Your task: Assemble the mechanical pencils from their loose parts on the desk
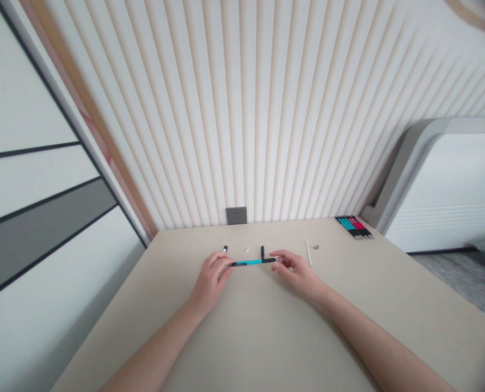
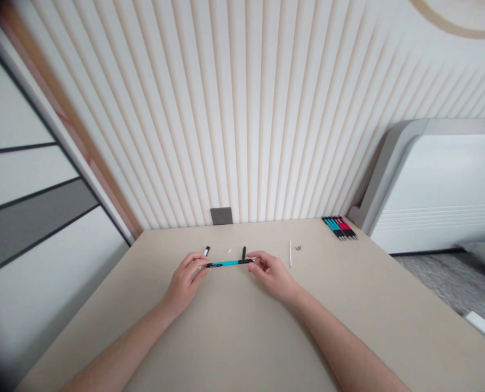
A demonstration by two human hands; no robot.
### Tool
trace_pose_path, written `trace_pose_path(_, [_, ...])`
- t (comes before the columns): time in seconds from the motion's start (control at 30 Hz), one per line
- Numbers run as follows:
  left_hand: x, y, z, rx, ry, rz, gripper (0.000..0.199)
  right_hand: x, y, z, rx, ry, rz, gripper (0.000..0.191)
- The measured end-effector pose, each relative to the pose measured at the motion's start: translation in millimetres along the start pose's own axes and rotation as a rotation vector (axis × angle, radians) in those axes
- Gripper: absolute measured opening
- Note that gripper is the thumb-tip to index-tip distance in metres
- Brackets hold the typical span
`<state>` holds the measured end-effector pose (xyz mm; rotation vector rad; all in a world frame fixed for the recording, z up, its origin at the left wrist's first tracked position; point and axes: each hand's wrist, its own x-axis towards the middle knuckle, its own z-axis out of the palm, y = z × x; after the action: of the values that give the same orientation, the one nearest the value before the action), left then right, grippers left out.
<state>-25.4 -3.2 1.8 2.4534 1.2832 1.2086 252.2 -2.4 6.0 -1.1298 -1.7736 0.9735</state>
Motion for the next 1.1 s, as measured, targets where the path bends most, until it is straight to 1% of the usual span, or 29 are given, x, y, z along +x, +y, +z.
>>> trace_pose_path(0.1, [1, -2, 0.8, -0.016, -0.001, 0.016, 0.014, 1, 2, 2, -0.015, 0.032, 0.012, 0.029])
trace_pose_path(0.13, [1, -2, 1.2, -0.018, -0.003, 0.025, 0.014, 1, 3, 2, -0.045, 0.040, 0.024, 0.031])
trace_pose_path(0.23, [2, -2, 2.4, -0.007, -0.011, 0.044, 0.013, 1, 7, 5, -0.129, 0.042, 0.074, 0.050])
trace_pose_path(0.3, [1, -3, 3.3, 0.005, -0.010, 0.042, 0.013, 1, 9, 7, -0.127, 0.032, 0.082, 0.055])
trace_pose_path(0.33, [1, -3, 3.7, 0.008, -0.008, 0.038, 0.012, 1, 9, 7, -0.113, 0.024, 0.067, 0.053])
trace_pose_path(0.47, [1, -6, 4.6, 0.016, -0.007, 0.020, 0.012, 1, 8, 8, -0.075, -0.009, -0.028, 0.034])
trace_pose_path(0.63, [3, -3, 2.6, 0.015, -0.006, 0.027, 0.015, 2, 10, 10, -0.125, -0.025, -0.036, 0.036])
trace_pose_path(0.77, [4, -2, 1.7, 0.021, -0.039, 0.051, 0.015, 4, 13, 10, -0.070, -0.001, -0.038, 0.035])
trace_pose_path(0.87, [4, -3, 2.9, 0.039, -0.056, 0.059, 0.015, 5, 15, 11, -0.092, 0.019, -0.033, 0.039])
trace_pose_path(1.0, [1, -3, 4.7, 0.069, -0.089, 0.087, 0.016, 5, 20, 13, -0.152, 0.022, -0.021, 0.058])
trace_pose_path(1.1, [-1, 1, 4.9, 0.088, -0.117, 0.091, 0.016, 5, 21, 14, -0.151, 0.034, -0.027, 0.061])
